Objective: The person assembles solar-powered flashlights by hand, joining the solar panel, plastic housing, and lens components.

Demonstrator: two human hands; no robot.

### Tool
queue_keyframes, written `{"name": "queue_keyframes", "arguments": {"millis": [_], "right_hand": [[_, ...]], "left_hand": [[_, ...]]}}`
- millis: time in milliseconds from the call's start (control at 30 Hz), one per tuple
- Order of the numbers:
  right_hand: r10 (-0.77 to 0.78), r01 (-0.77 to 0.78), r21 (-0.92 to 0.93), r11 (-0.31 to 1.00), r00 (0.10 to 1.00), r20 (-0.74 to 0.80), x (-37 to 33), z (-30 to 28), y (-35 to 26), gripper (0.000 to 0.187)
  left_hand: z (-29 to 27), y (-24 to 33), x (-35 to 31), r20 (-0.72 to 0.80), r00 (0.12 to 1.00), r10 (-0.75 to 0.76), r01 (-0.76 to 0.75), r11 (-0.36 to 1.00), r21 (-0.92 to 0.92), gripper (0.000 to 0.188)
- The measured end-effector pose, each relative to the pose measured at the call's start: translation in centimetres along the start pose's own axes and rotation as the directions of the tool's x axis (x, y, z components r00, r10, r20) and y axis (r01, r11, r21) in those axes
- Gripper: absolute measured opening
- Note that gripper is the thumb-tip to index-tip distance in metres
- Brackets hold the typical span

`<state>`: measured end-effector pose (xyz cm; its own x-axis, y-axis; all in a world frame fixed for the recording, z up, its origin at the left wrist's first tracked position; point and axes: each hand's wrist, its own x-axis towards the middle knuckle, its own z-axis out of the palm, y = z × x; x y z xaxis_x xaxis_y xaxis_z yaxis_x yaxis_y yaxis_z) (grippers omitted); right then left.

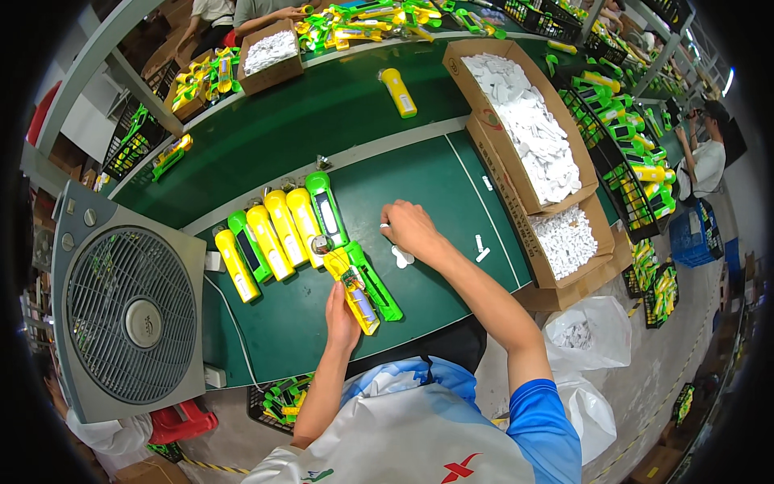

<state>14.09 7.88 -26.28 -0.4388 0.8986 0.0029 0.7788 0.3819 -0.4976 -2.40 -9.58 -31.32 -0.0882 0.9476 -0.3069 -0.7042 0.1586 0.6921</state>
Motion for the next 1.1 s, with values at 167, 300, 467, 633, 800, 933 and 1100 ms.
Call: {"name": "queue_keyframes", "arguments": {"millis": [167,300,467,633,800,933,1100], "right_hand": [[0.088,-0.061,0.412,0.909,0.995,-0.046,-1.4,-1.7,-1.8,0.016],[0.155,-0.038,0.688,0.724,0.982,-0.108,-5.9,-1.2,-5.1,0.018],[-0.172,0.362,0.549,0.754,0.915,-0.366,-9.4,1.7,-7.1,0.016],[-0.395,0.563,0.275,0.78,0.783,-0.481,-10.6,2.6,-6.2,0.018],[-0.499,0.628,0.229,0.743,0.749,-0.436,-11.2,3.3,-6.5,0.021],[-0.429,0.583,0.315,0.749,0.789,-0.44,-11.7,3.6,-7.2,0.016],[0.086,-0.015,0.958,0.287,0.996,-0.01,-13.0,2.9,-7.6,0.005]], "left_hand": [[0.2,-0.1,0.5,0.034,0.998,0.047,-0.048,0.998,0.044,0.036],[0.5,-0.2,0.9,0.06,0.994,0.092,-0.088,0.995,-0.054,0.037],[0.5,-0.1,1.3,0.115,0.992,0.045,-0.028,0.99,-0.142,0.034],[0.3,-0.5,1.4,0.133,0.991,0.024,-0.005,0.989,-0.148,0.028],[-0.5,-1.1,2.0,0.105,0.994,0.021,-0.011,0.996,-0.093,0.033],[-1.1,-1.5,2.0,0.101,0.994,0.043,-0.034,0.995,-0.089,0.039],[-1.2,-1.8,2.1,0.099,0.992,0.075,-0.064,0.992,-0.113,0.033]]}}
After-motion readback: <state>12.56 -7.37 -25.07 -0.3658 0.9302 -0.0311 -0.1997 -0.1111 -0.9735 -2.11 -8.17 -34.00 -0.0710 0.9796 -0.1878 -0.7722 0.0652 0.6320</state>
